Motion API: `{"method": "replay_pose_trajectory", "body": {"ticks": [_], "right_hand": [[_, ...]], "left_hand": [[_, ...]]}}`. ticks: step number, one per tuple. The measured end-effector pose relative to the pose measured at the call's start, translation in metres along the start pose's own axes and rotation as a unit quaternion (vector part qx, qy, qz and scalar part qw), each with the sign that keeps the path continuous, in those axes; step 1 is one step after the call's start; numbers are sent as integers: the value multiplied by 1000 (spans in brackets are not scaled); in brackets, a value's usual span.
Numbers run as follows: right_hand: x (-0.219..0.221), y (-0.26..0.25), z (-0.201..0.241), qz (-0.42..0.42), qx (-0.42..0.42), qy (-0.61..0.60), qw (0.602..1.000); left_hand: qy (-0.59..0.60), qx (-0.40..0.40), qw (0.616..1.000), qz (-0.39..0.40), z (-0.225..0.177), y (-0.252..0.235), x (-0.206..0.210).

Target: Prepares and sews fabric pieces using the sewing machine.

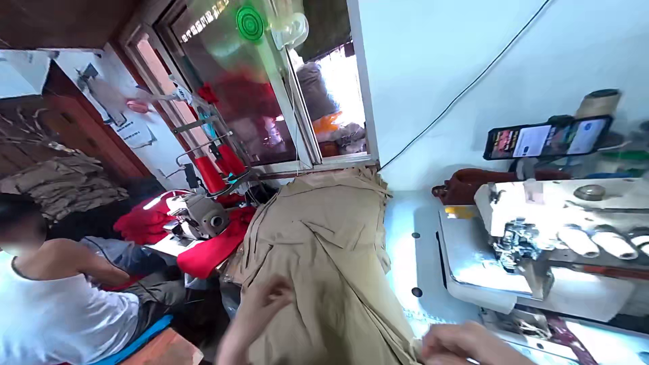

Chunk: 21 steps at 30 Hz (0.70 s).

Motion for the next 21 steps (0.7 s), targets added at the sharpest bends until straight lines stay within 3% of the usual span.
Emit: {"method": "replay_pose_trajectory", "body": {"ticks": [2, 4, 7, 9, 12, 14, 16, 18, 19, 21], "right_hand": [[34, -23, -59, -97, 86, 19, 991], [56, -34, -95, -176, 130, 69, 973], [68, -40, -110, -230, 129, 137, 955], [69, -42, -111, -224, 128, 161, 953], [70, -44, -115, -231, 121, 166, 951], [74, -44, -118, -247, 106, 173, 948], [76, -43, -123, -255, 88, 187, 945], [78, -41, -124, -261, 78, 196, 942], [79, -39, -123, -268, 77, 202, 939], [85, -36, -117, -285, 62, 235, 927]], "left_hand": [[-19, -45, 996, 72, 44, -49, 59], [-80, -66, 994, 15, 54, -80, 89], [-182, -92, 978, -43, 24, -113, 96], [-283, -100, 954, -9, 1, -137, 103], [-345, -66, 936, 41, -8, -174, 118], [-285, -14, 958, 18, -8, -193, 118], [-106, 62, 992, -28, -3, -216, 112], [27, 94, 995, -36, 0, -230, 103], [8, 79, 995, -53, -2, -228, 98], [-137, -8, 986, -93, -7, -214, 91]]}}
Point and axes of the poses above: each hand's wrist, its own y-axis away from the middle knuckle, its own x-axis out of the palm, z = x × y, the point moved 1 cm from there along -y, towards the middle knuckle, and after that the axes turned 2 degrees about -y, right-handed, at the moved point
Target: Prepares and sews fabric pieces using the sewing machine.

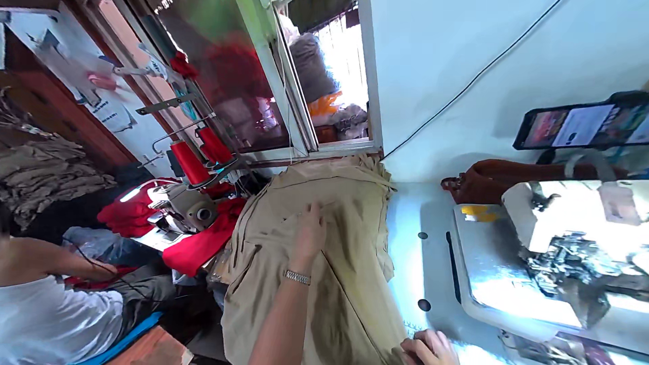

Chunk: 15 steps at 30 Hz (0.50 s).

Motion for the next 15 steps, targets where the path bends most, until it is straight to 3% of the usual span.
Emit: {"method": "replay_pose_trajectory", "body": {"ticks": [3, 6, 10, 12, 15], "right_hand": [[10, 13, 12, -6, -40, 65, 997], [23, 22, 18, 6, -40, 121, 992], [27, 21, 17, -12, -35, 131, 991], [26, 21, 17, -8, -38, 136, 990], [29, 24, 16, -28, -65, 158, 985]], "left_hand": [[-130, -99, 987, 9, 14, 24, 4], [-33, -109, 993, 12, 34, 43, 3], [67, -138, 984, -89, 58, 71, -38], [13, -191, 974, -120, 71, 95, -58], [-124, -264, 953, -85, 78, 123, -65]]}}
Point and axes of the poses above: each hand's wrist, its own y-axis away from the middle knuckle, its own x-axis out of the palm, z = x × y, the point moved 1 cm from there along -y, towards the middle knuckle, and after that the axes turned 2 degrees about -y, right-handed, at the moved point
